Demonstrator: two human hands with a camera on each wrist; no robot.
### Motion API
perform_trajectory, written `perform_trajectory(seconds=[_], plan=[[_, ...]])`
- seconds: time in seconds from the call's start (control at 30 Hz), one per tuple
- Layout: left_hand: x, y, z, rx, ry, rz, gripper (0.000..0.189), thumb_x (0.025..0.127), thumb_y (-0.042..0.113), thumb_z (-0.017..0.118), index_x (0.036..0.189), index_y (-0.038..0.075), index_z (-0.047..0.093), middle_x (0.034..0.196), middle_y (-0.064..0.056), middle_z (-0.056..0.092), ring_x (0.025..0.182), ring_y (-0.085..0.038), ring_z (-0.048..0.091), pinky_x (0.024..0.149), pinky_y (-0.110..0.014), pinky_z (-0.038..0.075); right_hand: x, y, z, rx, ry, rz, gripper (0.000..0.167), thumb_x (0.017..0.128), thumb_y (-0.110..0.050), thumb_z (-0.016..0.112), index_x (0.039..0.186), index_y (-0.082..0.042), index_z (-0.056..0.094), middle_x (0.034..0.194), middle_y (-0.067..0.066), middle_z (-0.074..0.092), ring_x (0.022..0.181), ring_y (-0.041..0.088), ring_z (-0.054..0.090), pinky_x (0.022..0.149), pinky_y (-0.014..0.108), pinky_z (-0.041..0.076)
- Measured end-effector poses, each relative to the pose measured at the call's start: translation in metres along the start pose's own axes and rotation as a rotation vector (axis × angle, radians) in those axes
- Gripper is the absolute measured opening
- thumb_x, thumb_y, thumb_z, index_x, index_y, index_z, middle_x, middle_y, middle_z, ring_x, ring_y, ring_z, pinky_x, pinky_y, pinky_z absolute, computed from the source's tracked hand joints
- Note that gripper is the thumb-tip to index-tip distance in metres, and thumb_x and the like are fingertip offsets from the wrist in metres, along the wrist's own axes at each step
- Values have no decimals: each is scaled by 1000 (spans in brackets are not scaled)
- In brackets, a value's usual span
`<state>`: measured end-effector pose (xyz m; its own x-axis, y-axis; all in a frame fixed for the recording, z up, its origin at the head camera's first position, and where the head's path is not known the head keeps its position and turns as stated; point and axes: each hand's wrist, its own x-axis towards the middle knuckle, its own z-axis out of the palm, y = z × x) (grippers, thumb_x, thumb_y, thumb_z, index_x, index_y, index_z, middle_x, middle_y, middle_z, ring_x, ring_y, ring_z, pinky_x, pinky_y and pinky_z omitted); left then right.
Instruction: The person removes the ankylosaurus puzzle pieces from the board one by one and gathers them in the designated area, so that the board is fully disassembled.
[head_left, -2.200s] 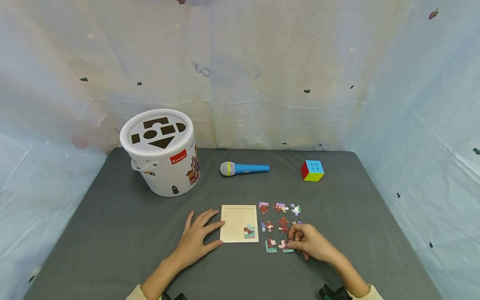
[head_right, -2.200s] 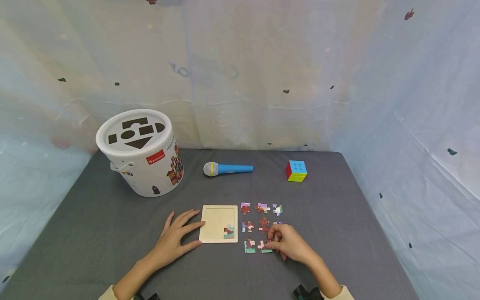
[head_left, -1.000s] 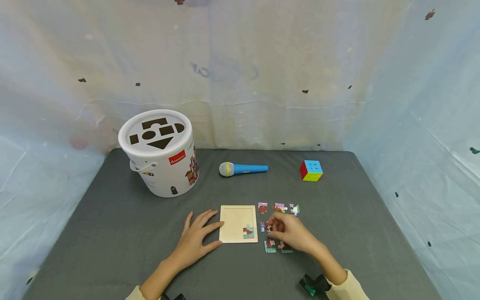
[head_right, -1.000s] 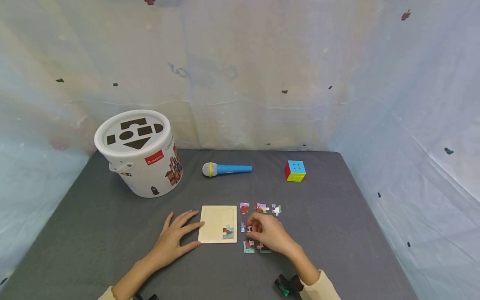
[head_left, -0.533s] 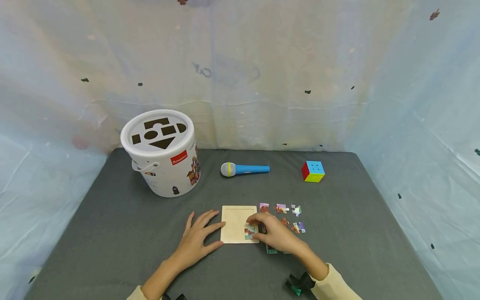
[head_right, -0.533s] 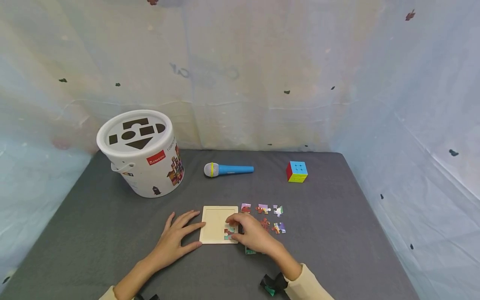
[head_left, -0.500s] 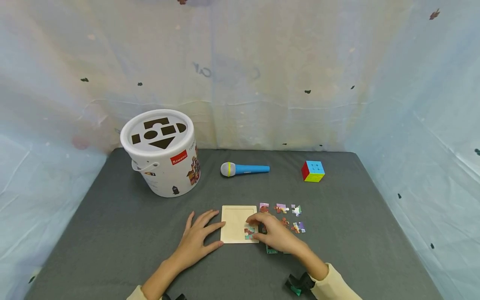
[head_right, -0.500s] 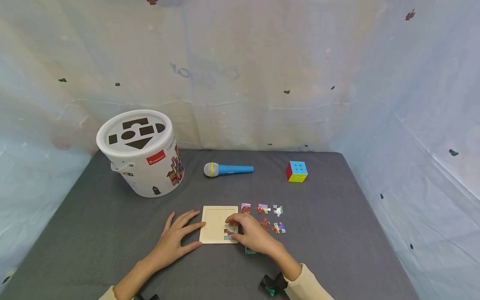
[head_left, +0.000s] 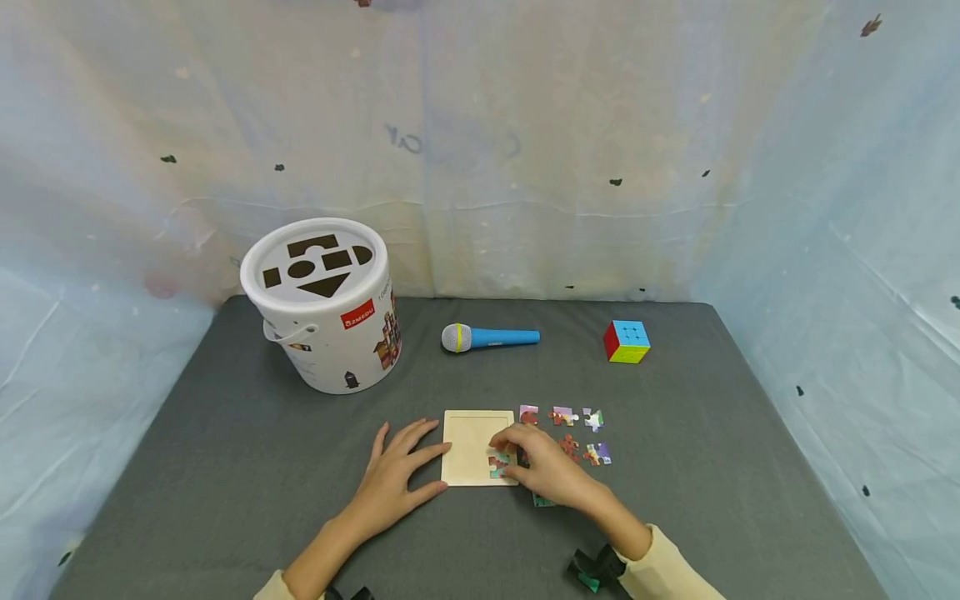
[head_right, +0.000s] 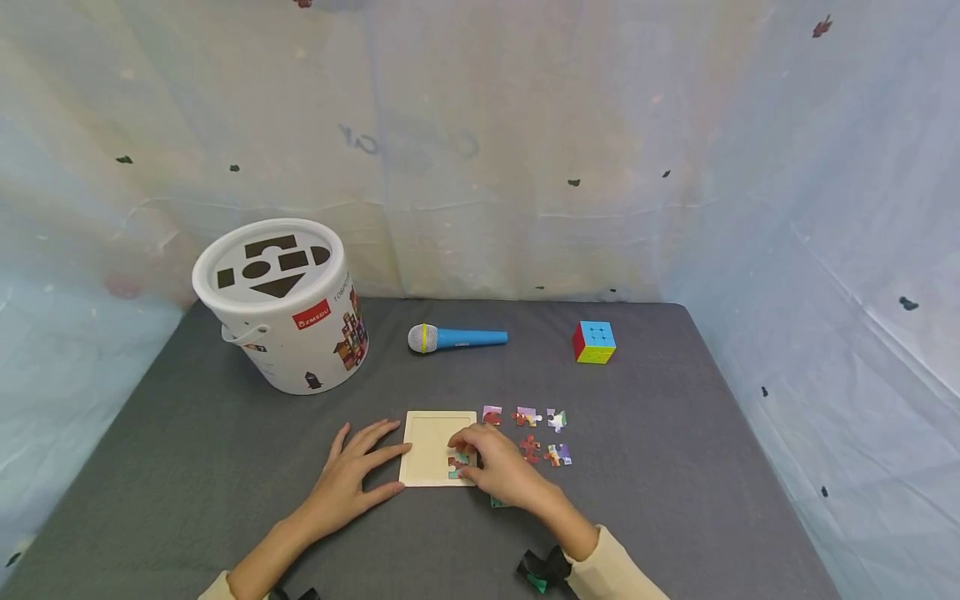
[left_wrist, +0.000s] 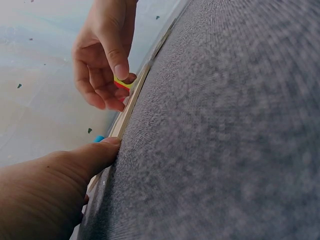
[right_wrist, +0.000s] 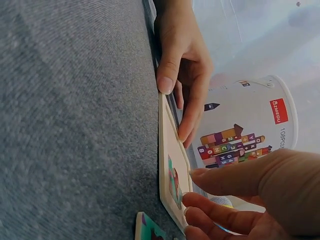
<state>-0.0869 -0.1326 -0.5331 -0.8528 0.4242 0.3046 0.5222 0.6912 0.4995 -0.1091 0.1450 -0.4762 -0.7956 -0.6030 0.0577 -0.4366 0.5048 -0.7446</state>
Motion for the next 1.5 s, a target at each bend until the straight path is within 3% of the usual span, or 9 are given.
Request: perform_trajectory(seconds=[0.23, 0.53, 0.87, 1.5], plan=[[0, -1, 1, 14, 28, 30, 54, 81, 41, 82, 130, 22, 69, 148, -9, 50, 140, -32, 40, 108, -73, 11, 1, 2, 3, -11, 0, -4, 30, 86, 1, 75, 114, -3, 66, 102, 5, 63, 83, 22, 56, 70, 27, 49], [-1, -1, 1, 17, 5, 11, 55, 82, 44, 80, 132, 24, 68, 150, -8, 48, 141, -30, 38, 110, -72, 9, 4, 4, 7, -52, 16, -29, 27, 85, 2, 76, 110, -3, 67, 95, 5, 58, 78, 20, 55, 67, 24, 48], [-1, -1, 1, 19, -1, 4, 54, 82, 44, 80, 132, 24, 68, 150, -7, 48, 142, -30, 38, 110, -72, 9, 6, 4, 12, -71, 18, -8, 24, 84, 4, 76, 105, -5, 69, 95, 3, 55, 82, 18, 53, 70, 25, 48], [0, -2, 2, 23, 18, 20, 54, 82, 44, 80, 131, 24, 68, 149, -8, 49, 140, -31, 39, 108, -73, 11, 6, -2, 12, -115, 18, -18, 19, 83, 3, 78, 96, -8, 70, 93, 1, 51, 73, 12, 47, 64, 23, 44]])
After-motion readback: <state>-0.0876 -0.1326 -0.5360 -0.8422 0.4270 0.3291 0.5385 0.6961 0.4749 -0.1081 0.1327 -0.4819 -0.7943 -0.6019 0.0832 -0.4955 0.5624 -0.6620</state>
